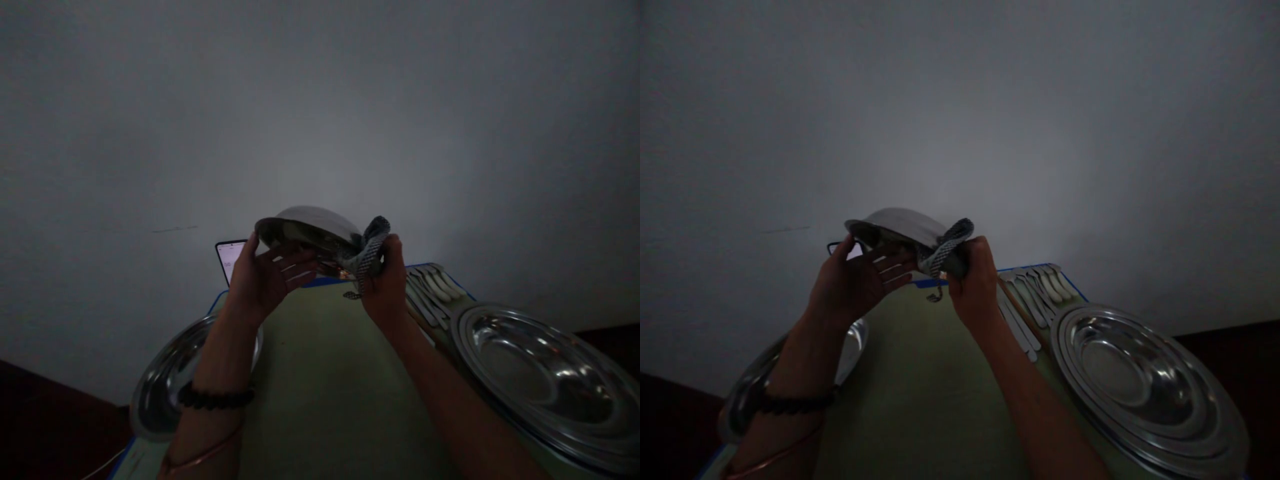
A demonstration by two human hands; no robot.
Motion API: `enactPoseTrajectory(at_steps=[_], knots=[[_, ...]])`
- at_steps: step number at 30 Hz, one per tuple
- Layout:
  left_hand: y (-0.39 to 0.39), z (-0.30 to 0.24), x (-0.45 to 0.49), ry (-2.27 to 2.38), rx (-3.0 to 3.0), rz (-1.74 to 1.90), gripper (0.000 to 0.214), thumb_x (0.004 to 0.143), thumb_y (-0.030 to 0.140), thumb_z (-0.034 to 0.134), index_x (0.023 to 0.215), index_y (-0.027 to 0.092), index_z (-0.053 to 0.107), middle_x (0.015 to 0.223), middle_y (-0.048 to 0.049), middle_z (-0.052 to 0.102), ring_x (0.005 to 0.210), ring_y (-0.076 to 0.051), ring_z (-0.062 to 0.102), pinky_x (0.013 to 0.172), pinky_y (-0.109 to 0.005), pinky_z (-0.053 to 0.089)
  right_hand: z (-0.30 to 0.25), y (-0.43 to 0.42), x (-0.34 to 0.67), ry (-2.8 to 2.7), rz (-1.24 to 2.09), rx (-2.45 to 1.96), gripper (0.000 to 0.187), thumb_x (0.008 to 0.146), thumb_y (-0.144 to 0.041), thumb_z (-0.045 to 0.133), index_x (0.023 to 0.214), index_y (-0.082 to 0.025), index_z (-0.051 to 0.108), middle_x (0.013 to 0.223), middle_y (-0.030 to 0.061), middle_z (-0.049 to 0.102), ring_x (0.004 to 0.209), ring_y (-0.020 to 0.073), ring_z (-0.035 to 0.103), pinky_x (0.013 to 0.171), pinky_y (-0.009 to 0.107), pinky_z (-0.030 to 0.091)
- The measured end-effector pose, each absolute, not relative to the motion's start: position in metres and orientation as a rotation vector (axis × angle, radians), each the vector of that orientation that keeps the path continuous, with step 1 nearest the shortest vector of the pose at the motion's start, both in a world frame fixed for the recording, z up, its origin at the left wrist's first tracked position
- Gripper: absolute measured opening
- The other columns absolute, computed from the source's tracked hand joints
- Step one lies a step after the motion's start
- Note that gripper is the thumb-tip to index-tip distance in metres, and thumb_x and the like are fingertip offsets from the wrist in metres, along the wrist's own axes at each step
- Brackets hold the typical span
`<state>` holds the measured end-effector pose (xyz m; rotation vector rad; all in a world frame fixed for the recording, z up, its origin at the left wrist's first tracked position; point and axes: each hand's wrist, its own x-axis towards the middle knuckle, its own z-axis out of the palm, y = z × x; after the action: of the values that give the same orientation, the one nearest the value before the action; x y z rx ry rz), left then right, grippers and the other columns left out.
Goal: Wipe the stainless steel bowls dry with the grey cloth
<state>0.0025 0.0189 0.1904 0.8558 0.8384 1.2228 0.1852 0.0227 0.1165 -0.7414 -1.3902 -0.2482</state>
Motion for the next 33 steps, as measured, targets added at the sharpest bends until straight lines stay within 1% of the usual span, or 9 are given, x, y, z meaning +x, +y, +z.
enactPoseTrajectory(at_steps=[3, 9, 14, 19, 22, 24, 28, 31, 33], knots=[[0.019, 0.19, 0.003, 0.735, 0.682, 1.329, 0.042, 0.09, 0.034, 0.035, 0.108, 0.007, 0.061, 0.084, -0.0181, 0.074, 0.077, -0.026, 0.073, 0.069, -0.035, 0.059, 0.121, 0.02, 0.188, -1.513, -0.38, -0.71, 0.009, 0.086, -0.024, 0.047, 0.093, -0.025, 0.042, 0.085, 0.0025, 0.046, 0.077, 0.0198, 0.048, 0.067, 0.035, 0.043], [0.026, 0.193, -0.005, 0.586, 0.496, 1.443, 0.028, 0.086, 0.01, 0.033, 0.096, 0.009, 0.059, 0.065, -0.0102, 0.071, 0.063, -0.017, 0.071, 0.065, -0.024, 0.059, 0.134, 0.014, 0.194, -1.665, -0.441, -0.665, 0.013, 0.084, -0.012, 0.051, 0.087, -0.024, 0.047, 0.083, 0.0024, 0.049, 0.078, 0.0192, 0.047, 0.069, 0.034, 0.042], [0.029, 0.198, -0.017, 0.634, 0.521, 1.486, 0.031, 0.084, 0.0, 0.03, 0.086, 0.01, 0.059, 0.058, -0.004, 0.067, 0.052, -0.011, 0.066, 0.055, -0.016, 0.054, 0.144, 0.01, 0.206, -1.797, -0.114, -0.694, 0.014, 0.075, -0.012, 0.061, 0.082, -0.022, 0.053, 0.082, 0.001, 0.054, 0.077, 0.0168, 0.051, 0.067, 0.03, 0.043], [0.029, 0.191, -0.015, 0.866, 0.701, 1.586, 0.027, 0.085, 0.005, 0.039, 0.072, 0.011, 0.062, 0.06, -0.0037, 0.067, 0.055, -0.012, 0.063, 0.056, -0.02, 0.052, 0.141, 0.015, 0.208, -1.517, 0.42, -0.787, 0.015, 0.071, -0.031, 0.071, 0.078, -0.02, 0.063, 0.073, -0.0021, 0.062, 0.07, 0.0155, 0.056, 0.065, 0.029, 0.046], [0.03, 0.183, -0.013, 1.016, 0.851, 1.706, 0.019, 0.084, 0.014, 0.051, 0.07, 0.015, 0.065, 0.065, 0.0, 0.067, 0.061, -0.011, 0.06, 0.059, -0.021, 0.048, 0.138, 0.025, 0.203, -1.081, 0.666, -0.788, 0.031, 0.076, -0.051, 0.065, 0.084, -0.021, 0.065, 0.08, 0.0, 0.067, 0.074, 0.0172, 0.061, 0.068, 0.032, 0.05], [0.03, 0.179, -0.013, 1.138, 1.013, 1.741, 0.017, 0.082, 0.025, 0.059, 0.068, 0.018, 0.067, 0.067, 0.0015, 0.067, 0.064, -0.012, 0.059, 0.059, -0.022, 0.046, 0.139, 0.03, 0.203, -0.921, 0.749, -0.732, 0.037, 0.081, -0.057, 0.056, 0.089, -0.022, 0.064, 0.088, 0.0026, 0.069, 0.083, 0.0194, 0.064, 0.072, 0.034, 0.053], [0.024, 0.181, -0.012, 1.404, 1.448, 1.646, 0.025, 0.079, 0.04, 0.063, 0.066, 0.02, 0.069, 0.067, 0.0003, 0.068, 0.067, -0.016, 0.058, 0.059, -0.024, 0.043, 0.15, 0.028, 0.21, -0.888, 0.555, -0.762, 0.034, 0.092, -0.047, 0.038, 0.092, -0.023, 0.063, 0.094, 0.0049, 0.067, 0.096, 0.0212, 0.064, 0.08, 0.038, 0.053], [0.014, 0.188, -0.004, 1.441, 1.661, 1.559, 0.028, 0.08, 0.04, 0.061, 0.062, 0.02, 0.069, 0.063, 0.0005, 0.066, 0.064, -0.016, 0.056, 0.059, -0.025, 0.04, 0.157, 0.011, 0.205, -0.973, 0.356, -0.808, 0.027, 0.093, -0.04, 0.04, 0.093, -0.023, 0.062, 0.097, 0.005, 0.066, 0.101, 0.022, 0.061, 0.088, 0.041, 0.05], [0.008, 0.191, 0.002, 1.401, 1.711, 1.525, 0.028, 0.081, 0.038, 0.059, 0.06, 0.021, 0.068, 0.059, 0.0011, 0.064, 0.06, -0.015, 0.054, 0.057, -0.025, 0.039, 0.156, -0.001, 0.19, -1.255, 0.103, -0.851, 0.024, 0.093, -0.036, 0.044, 0.097, -0.021, 0.062, 0.101, 0.0071, 0.067, 0.105, 0.0236, 0.06, 0.094, 0.044, 0.048]])
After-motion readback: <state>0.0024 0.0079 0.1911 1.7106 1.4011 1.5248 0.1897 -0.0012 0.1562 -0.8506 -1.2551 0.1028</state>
